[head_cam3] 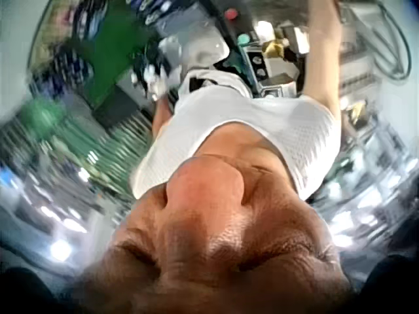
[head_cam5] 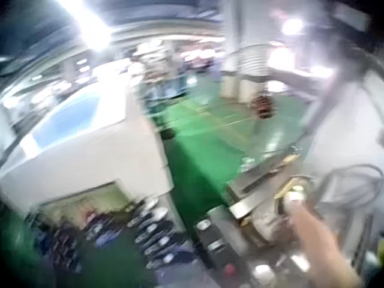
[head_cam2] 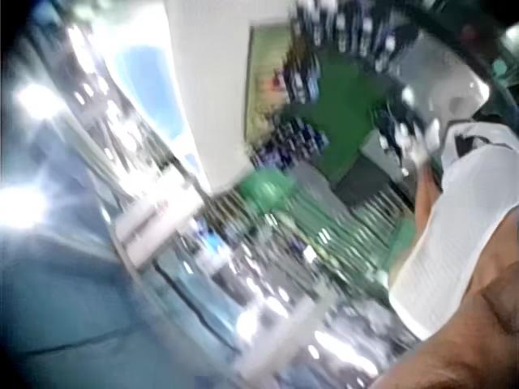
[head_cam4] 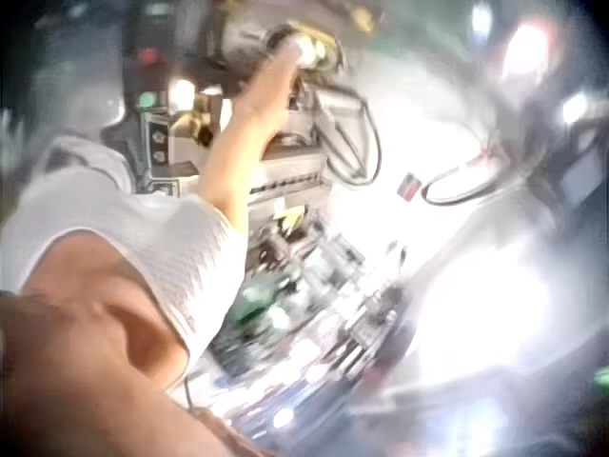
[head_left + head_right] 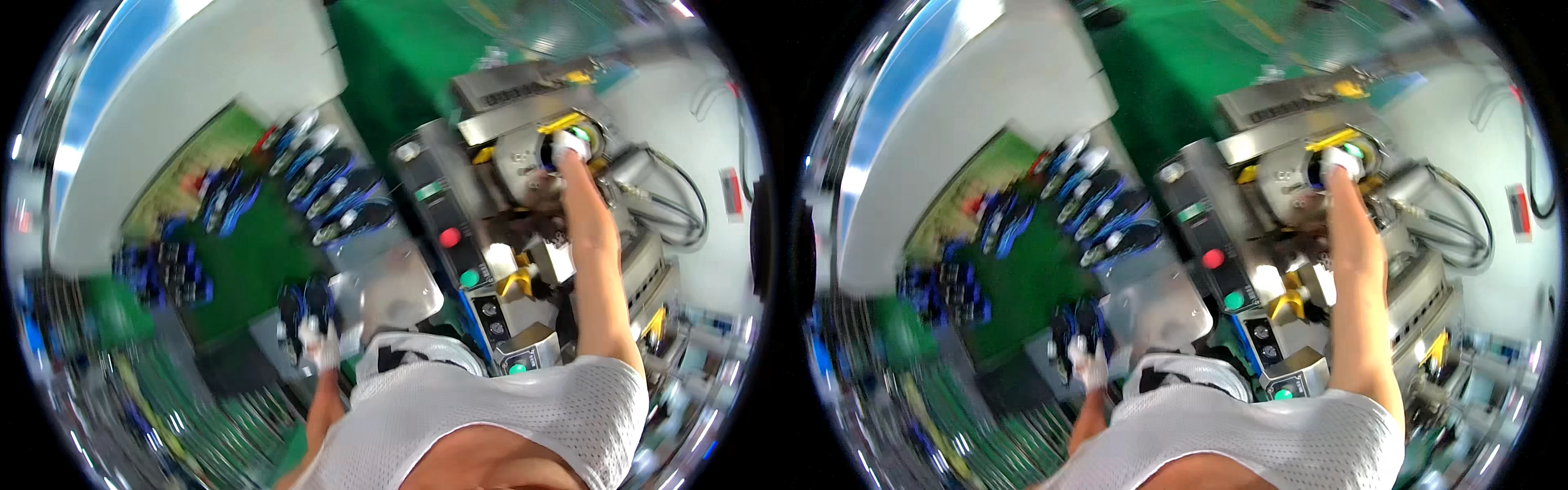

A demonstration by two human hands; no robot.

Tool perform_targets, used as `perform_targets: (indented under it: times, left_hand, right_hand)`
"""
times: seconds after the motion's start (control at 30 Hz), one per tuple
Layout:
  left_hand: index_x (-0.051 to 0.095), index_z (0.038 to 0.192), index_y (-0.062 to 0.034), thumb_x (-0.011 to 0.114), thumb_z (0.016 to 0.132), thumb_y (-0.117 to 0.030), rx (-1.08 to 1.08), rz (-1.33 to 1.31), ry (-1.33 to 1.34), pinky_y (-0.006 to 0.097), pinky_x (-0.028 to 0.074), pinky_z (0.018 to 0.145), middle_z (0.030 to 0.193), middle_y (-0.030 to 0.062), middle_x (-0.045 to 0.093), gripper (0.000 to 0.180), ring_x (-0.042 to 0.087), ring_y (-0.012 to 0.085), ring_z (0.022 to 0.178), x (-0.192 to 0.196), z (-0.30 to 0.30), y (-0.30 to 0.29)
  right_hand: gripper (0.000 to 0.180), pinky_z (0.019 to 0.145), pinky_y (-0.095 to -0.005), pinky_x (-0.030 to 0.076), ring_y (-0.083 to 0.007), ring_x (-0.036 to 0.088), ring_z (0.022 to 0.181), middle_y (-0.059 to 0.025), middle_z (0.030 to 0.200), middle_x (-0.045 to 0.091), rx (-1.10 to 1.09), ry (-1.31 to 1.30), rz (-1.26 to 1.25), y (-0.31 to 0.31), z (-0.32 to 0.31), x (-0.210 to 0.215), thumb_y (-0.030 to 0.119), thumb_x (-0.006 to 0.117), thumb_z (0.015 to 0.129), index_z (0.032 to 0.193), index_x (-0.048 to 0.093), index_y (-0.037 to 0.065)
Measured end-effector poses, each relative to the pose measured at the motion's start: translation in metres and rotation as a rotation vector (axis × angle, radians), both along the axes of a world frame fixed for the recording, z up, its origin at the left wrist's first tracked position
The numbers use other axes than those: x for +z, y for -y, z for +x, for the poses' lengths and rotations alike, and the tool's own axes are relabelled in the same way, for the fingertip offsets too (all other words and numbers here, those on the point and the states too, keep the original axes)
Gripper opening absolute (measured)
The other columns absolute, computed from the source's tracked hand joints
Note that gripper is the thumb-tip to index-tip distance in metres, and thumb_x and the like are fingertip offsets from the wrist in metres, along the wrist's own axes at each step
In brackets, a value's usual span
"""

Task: The person repeatedly picks up blue and black sneakers from a metal tray and places them into a machine mold. They press a button to activate the machine, which appears to press or stamp the shoe, then remove the shoe and place it back on the tray. This cycle is repeated for multiple pairs of shoes.

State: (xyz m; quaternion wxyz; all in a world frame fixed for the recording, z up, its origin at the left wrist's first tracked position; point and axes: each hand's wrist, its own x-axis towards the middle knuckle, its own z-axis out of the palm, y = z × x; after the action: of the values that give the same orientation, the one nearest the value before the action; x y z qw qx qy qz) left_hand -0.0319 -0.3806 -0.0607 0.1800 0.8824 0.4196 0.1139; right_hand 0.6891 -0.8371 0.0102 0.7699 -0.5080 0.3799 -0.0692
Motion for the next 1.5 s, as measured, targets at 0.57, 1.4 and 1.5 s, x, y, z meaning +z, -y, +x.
perform_targets:
  times: [0.57, 1.4, 1.5]
  left_hand:
    - [0.048, 0.14, 0.0014, 0.078, 0.085, -0.026, -0.112, -0.263, 0.336, 0.045, 0.041, 0.111, 0.139, 0.0248, 0.052, 0.068, 0.051, 0.0402, 0.13, 0.081, 0.005, -0.154]
    - [0.069, 0.096, -0.0048, 0.076, 0.086, -0.018, -0.463, -0.208, 0.342, 0.041, 0.054, 0.08, 0.1, 0.0141, 0.066, 0.018, 0.065, 0.0325, 0.092, 0.104, 0.02, -0.335]
    - [0.07, 0.095, -0.0046, 0.077, 0.084, -0.017, -0.853, -0.285, 0.442, 0.038, 0.055, 0.076, 0.099, 0.0132, 0.066, 0.018, 0.067, 0.0298, 0.09, 0.149, 0.072, -0.219]
  right_hand:
    - [0.091, 0.122, -0.0611, 0.017, -0.0456, 0.021, 0.153, -0.0282, 0.163, 0.027, 1.226, -0.166, -2.622, -0.172, -0.482, 0.001, 0.04, 0.063, 0.087, 0.158, 0.027, -0.005]
    - [0.063, 0.106, -0.0423, 0.048, -0.0354, 0.061, 0.124, -0.024, 0.129, 0.064, 1.594, 0.094, -0.947, -0.427, -0.622, 0.125, 0.027, 0.076, 0.083, 0.136, 0.057, -0.002]
    - [0.075, 0.107, -0.048, 0.045, -0.0417, 0.057, 0.124, -0.0267, 0.127, 0.061, 1.387, 0.401, -1.174, -0.441, -0.638, 0.113, 0.026, 0.075, 0.08, 0.144, 0.048, -0.001]
